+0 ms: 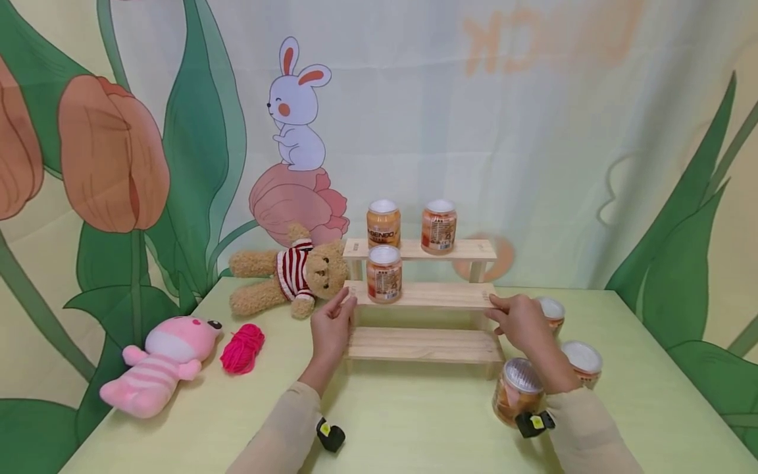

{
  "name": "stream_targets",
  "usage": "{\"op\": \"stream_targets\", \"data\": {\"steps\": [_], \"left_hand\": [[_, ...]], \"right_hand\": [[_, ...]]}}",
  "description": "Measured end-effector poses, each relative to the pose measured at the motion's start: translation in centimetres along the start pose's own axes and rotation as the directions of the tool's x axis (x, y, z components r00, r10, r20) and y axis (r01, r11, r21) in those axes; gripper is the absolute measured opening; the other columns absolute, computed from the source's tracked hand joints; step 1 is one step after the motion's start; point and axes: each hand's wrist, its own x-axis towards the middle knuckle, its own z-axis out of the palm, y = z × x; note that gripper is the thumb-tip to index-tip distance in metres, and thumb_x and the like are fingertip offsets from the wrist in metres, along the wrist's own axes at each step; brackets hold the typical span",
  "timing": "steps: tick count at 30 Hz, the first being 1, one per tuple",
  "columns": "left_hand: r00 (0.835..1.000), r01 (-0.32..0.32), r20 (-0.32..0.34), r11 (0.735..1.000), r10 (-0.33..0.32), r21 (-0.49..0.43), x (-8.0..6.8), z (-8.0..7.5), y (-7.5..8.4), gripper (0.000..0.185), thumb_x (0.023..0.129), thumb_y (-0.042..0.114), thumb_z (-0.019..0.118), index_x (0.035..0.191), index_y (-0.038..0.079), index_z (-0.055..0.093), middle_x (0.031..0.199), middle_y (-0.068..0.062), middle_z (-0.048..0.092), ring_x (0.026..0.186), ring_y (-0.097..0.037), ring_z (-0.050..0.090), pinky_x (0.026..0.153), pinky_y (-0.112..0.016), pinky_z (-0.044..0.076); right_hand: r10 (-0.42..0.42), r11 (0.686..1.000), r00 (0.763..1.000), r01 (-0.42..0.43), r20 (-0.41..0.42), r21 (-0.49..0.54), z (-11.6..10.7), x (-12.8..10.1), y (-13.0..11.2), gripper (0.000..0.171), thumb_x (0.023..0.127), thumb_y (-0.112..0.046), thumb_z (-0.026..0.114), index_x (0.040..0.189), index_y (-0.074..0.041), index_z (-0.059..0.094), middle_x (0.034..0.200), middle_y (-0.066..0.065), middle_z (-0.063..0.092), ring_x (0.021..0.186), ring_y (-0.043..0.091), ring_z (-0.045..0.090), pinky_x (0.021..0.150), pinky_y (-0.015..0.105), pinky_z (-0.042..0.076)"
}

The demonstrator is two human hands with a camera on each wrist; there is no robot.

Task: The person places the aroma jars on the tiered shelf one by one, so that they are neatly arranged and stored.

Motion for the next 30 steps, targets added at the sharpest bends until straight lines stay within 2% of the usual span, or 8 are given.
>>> {"op": "stream_targets", "data": {"steps": [5,10,14,18,23,28,30], "left_hand": [[0.997,-0.002,0.072,0.999,0.006,-0.049,0.4,-0.5,-0.3,0.034,0.09,0.011,0.076,0.122,0.002,0.071,0.069,-0.004,0.063,0.052,-0.005,0.043,0.047,-0.018,0.033],[0.993,-0.023,0.112,0.996,0.033,-0.088,0.5,-0.9,-0.3,0.024,0.09,0.008,0.076,0.112,-0.001,0.074,0.068,-0.008,0.061,0.048,-0.007,0.038,0.045,-0.02,0.028],[0.992,-0.043,0.117,0.995,0.054,-0.091,0.4,-0.9,-0.1,0.028,0.089,0.004,0.076,0.116,-0.004,0.072,0.074,-0.013,0.067,0.049,-0.007,0.04,0.045,-0.02,0.03],[0.993,-0.054,0.103,0.997,0.059,-0.048,0.4,-0.4,-0.3,0.031,0.088,0.002,0.076,0.118,0.0,0.072,0.084,-0.014,0.074,0.053,-0.007,0.047,0.046,-0.019,0.033],[0.994,-0.066,0.084,0.998,0.066,-0.001,0.5,-0.3,-0.5,0.031,0.088,0.007,0.078,0.118,0.004,0.074,0.086,-0.013,0.075,0.053,-0.007,0.048,0.046,-0.018,0.034],[0.995,-0.056,0.079,0.998,0.057,-0.013,0.3,-0.4,-0.6,0.032,0.087,0.008,0.078,0.118,0.004,0.074,0.089,-0.015,0.075,0.056,-0.008,0.05,0.046,-0.018,0.034],[0.995,-0.058,0.075,0.998,0.059,-0.017,0.3,-0.4,-0.7,0.031,0.087,0.008,0.078,0.117,0.004,0.074,0.089,-0.016,0.075,0.057,-0.008,0.051,0.047,-0.018,0.034]], "right_hand": [[0.002,1.0,1.0,-0.002,-0.004,0.002,-0.1,0.0,0.0,0.042,0.098,-0.012,0.066,0.135,0.004,0.056,0.112,0.024,0.069,0.058,0.013,0.067,0.041,0.028,0.034],[-0.004,1.0,1.0,0.004,-0.005,-0.005,0.0,0.0,0.0,0.042,0.098,-0.012,0.066,0.135,0.003,0.056,0.111,0.023,0.07,0.058,0.013,0.067,0.041,0.028,0.035],[-0.005,1.0,1.0,0.004,-0.007,-0.009,0.0,0.0,0.2,0.042,0.098,-0.013,0.066,0.135,0.003,0.056,0.112,0.023,0.069,0.06,0.017,0.068,0.041,0.028,0.035],[-0.002,1.0,1.0,0.002,-0.012,-0.001,-0.1,0.0,0.3,0.042,0.098,-0.013,0.066,0.136,0.003,0.056,0.112,0.023,0.07,0.06,0.017,0.068,0.041,0.028,0.035],[0.004,1.0,1.0,-0.004,0.003,0.003,-0.3,-0.1,0.2,0.044,0.097,-0.015,0.067,0.137,0.003,0.056,0.109,0.022,0.071,0.061,0.017,0.069,0.042,0.028,0.035],[0.003,1.0,0.999,-0.005,0.047,0.024,-1.7,-0.4,-0.2,0.052,0.096,-0.02,0.069,0.138,0.007,0.054,0.098,0.021,0.074,0.063,0.019,0.07,0.043,0.027,0.036],[0.02,0.999,0.999,-0.021,0.049,0.028,-2.7,-0.5,-0.3,0.054,0.097,-0.022,0.069,0.139,0.007,0.053,0.099,0.023,0.073,0.067,0.021,0.07,0.044,0.028,0.038]]}}
